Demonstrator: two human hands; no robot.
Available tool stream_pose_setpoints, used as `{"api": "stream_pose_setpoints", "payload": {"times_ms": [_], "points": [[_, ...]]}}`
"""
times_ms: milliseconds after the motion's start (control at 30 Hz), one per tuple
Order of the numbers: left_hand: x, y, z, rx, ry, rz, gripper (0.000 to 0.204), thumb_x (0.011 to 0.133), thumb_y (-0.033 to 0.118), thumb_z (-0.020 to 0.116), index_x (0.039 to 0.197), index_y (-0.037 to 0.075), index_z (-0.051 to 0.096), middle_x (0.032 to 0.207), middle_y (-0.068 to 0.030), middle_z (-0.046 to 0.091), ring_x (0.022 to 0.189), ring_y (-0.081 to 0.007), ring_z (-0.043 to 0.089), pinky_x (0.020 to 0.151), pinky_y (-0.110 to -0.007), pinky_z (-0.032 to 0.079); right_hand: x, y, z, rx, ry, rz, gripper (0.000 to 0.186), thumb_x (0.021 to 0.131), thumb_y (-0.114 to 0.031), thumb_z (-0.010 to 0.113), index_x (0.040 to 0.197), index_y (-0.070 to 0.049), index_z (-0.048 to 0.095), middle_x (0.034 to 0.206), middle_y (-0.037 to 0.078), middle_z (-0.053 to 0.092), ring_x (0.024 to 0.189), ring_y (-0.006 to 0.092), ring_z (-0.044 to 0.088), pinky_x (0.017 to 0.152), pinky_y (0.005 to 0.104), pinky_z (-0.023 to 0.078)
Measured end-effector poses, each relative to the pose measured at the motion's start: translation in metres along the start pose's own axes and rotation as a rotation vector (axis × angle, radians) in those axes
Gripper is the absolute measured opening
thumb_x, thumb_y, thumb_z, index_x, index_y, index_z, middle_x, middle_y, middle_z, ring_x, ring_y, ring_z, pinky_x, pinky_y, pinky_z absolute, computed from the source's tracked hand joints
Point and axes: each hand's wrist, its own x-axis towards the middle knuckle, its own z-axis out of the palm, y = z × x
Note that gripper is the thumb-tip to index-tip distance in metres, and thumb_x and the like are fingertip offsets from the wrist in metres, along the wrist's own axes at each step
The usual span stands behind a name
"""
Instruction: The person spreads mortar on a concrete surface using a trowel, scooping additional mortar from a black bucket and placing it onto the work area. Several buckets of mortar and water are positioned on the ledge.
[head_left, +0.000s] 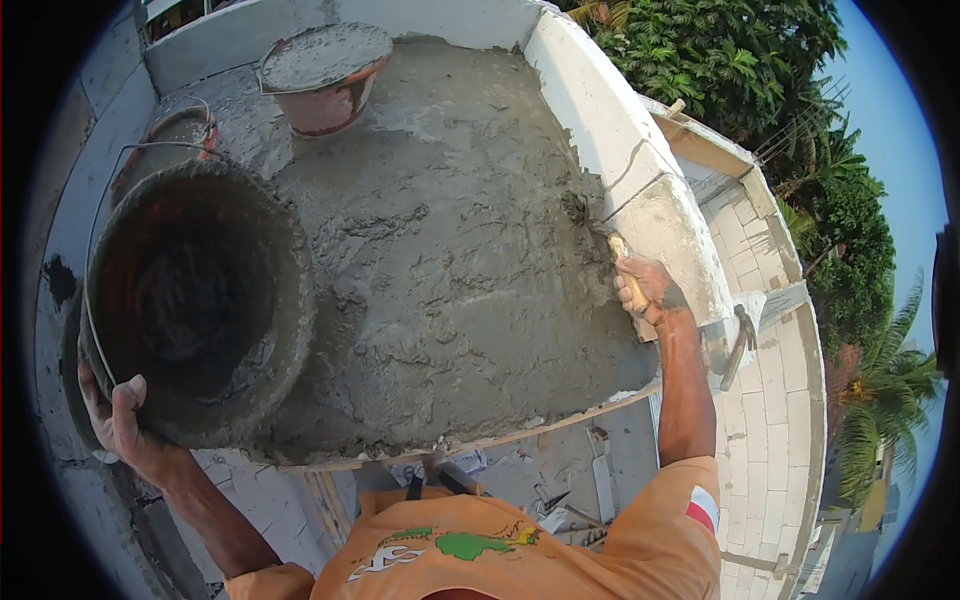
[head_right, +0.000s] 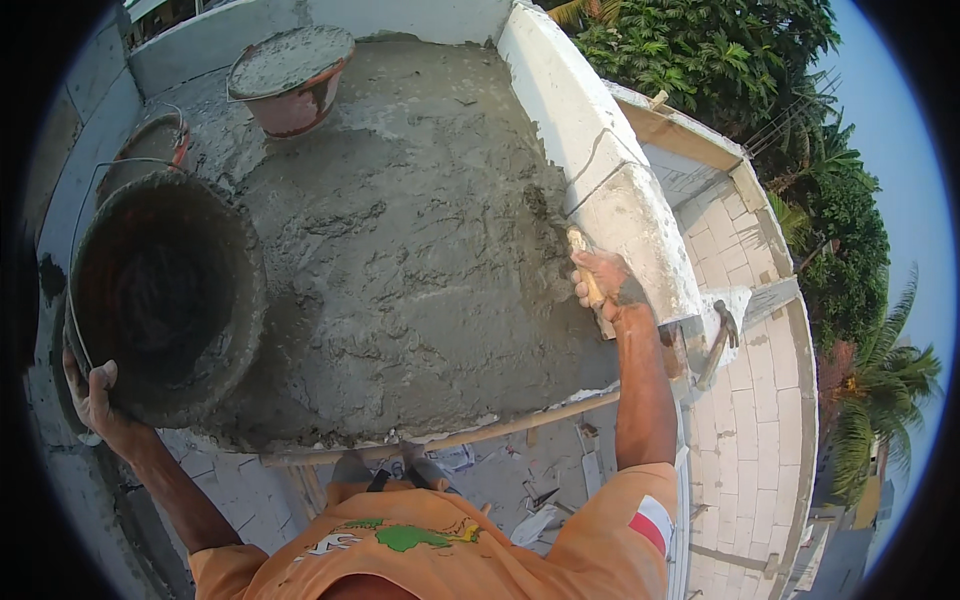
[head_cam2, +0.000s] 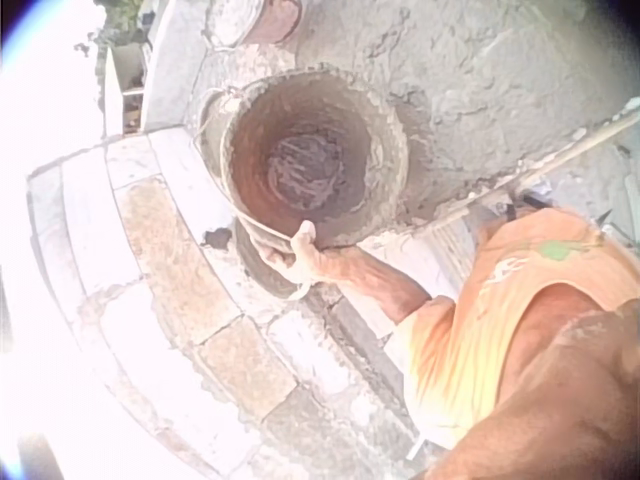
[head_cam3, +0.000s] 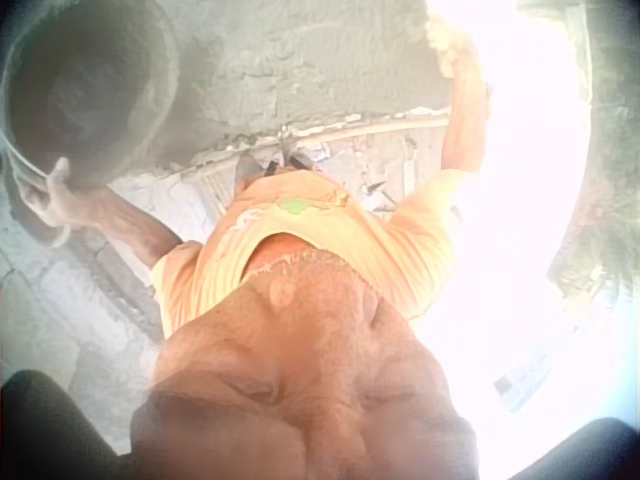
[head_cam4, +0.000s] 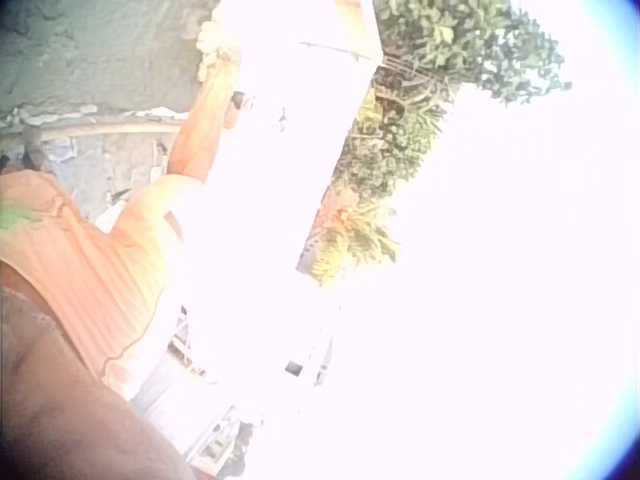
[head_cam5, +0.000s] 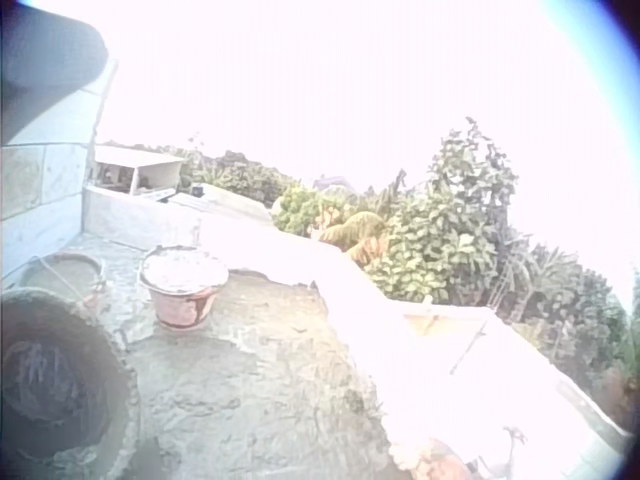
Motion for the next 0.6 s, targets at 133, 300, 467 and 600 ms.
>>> {"api": "stream_pose_setpoints", "payload": {"times_ms": [133, 300, 467, 600], "points": [[-0.003, 0.003, -0.007, 0.013, -0.019, -0.025, 0.065, 0.075, 0.003, 0.058, 0.137, -0.008, 0.041, 0.115, -0.0165, 0.061, 0.097, -0.0212, 0.063, 0.091, -0.031, 0.05, -0.01, -0.002, 0.005, 0.071, 0.021, -0.049, 0.022, 0.09, -0.025, 0.067, 0.103, -0.01, 0.057, 0.068, 0.001, 0.054, 0.046, 0.0085, 0.047, 0.038, 0.0222, 0.037], [-0.007, -0.005, -0.002, -0.015, -0.007, -0.053, 0.062, 0.076, 0.002, 0.057, 0.135, -0.01, 0.044, 0.114, -0.0165, 0.061, 0.096, -0.0201, 0.063, 0.088, -0.029, 0.05, 0.01, -0.016, -0.001, -0.915, 0.312, -0.437, 0.037, 0.089, -0.028, 0.067, 0.113, -0.002, 0.058, 0.083, 0.017, 0.066, 0.073, 0.0268, 0.065, 0.061, 0.0377, 0.053], [-0.001, -0.006, -0.013, 0.03, -0.048, -0.053, 0.064, 0.075, 0.003, 0.058, 0.136, -0.011, 0.042, 0.115, -0.0177, 0.061, 0.1, -0.0207, 0.063, 0.09, -0.031, 0.049, 0.015, -0.053, 0.066, -1.401, 0.387, -0.429, 0.041, 0.087, -0.028, 0.066, 0.116, 0.001, 0.059, 0.108, 0.027, 0.066, 0.109, 0.042, 0.062, 0.093, 0.049, 0.049], [-0.003, -0.003, 0.0, 0.0, -0.084, -0.054, 0.066, 0.074, 0.003, 0.058, 0.136, -0.011, 0.042, 0.116, -0.0178, 0.06, 0.103, -0.0219, 0.062, 0.093, -0.032, 0.048, 0.017, -0.044, 0.052, -1.59, 0.363, -0.293, 0.031, 0.088, -0.026, 0.065, 0.104, 0.0, 0.064, 0.107, 0.025, 0.067, 0.105, 0.0415, 0.063, 0.089, 0.0484, 0.051]]}}
